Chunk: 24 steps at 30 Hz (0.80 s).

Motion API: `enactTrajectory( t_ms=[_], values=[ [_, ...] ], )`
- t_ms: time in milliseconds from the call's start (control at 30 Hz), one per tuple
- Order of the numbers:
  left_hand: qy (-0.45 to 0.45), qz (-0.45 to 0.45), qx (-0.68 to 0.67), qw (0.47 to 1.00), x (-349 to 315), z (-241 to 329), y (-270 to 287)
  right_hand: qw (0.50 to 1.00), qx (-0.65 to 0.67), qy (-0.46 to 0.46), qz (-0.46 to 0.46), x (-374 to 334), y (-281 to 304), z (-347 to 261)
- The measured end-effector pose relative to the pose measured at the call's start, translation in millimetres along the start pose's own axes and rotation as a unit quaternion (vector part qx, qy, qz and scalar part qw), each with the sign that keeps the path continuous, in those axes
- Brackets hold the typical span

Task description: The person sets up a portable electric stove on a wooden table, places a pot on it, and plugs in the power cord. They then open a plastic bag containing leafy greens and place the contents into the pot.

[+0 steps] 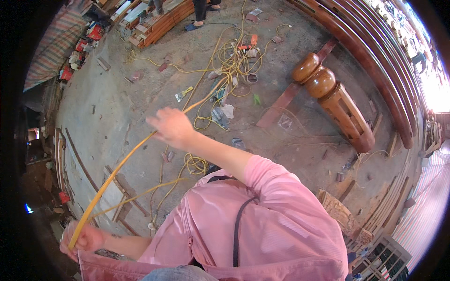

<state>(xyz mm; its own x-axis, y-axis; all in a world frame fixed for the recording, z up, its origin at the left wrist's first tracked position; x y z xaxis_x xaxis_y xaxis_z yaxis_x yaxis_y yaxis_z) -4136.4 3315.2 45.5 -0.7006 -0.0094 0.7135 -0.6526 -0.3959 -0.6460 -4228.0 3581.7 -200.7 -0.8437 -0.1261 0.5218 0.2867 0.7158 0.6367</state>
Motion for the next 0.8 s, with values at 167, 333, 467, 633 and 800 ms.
enactTrajectory(
  t_ms=[167, 333, 467, 633, 800],
  values=[
    [0.022, 0.074, 0.295, 0.952, -26.6, 45.0, 30.5, 0.994, 0.076, 0.073, 0.025, 35.3, -19.2, -81.1],
    [0.287, 0.007, 0.739, 0.610, -116.5, -102.0, 148.2, 0.956, 0.175, 0.227, 0.055, 53.4, 20.1, -211.3],
    [0.307, 0.080, 0.548, 0.774, -115.0, -172.9, 156.0, 0.910, 0.191, 0.362, 0.065, 33.0, 69.4, -292.9],
    [0.003, 0.345, 0.571, 0.745, -42.1, -30.8, 123.7, 0.930, 0.243, 0.255, 0.103, 37.9, 93.0, -223.2],
    [-0.256, 0.233, 0.504, 0.791, 10.6, 77.2, 5.4, 0.984, 0.164, 0.018, 0.067, 43.4, 51.0, -46.8]
  ],
)
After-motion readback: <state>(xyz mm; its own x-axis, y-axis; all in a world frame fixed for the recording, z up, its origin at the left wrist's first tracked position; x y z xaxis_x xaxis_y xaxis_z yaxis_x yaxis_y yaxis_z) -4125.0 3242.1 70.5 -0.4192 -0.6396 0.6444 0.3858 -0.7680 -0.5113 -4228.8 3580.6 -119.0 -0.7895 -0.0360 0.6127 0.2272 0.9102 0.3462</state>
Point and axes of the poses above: each hand's wrist, its own x-axis towards the middle knuckle, its own y-axis out of the back of the hand, z = x × y, the point moved 10 cm from there along x, towards the middle knuckle, and after that the axes turned 2 degrees about -y, right-handed, at the moved point
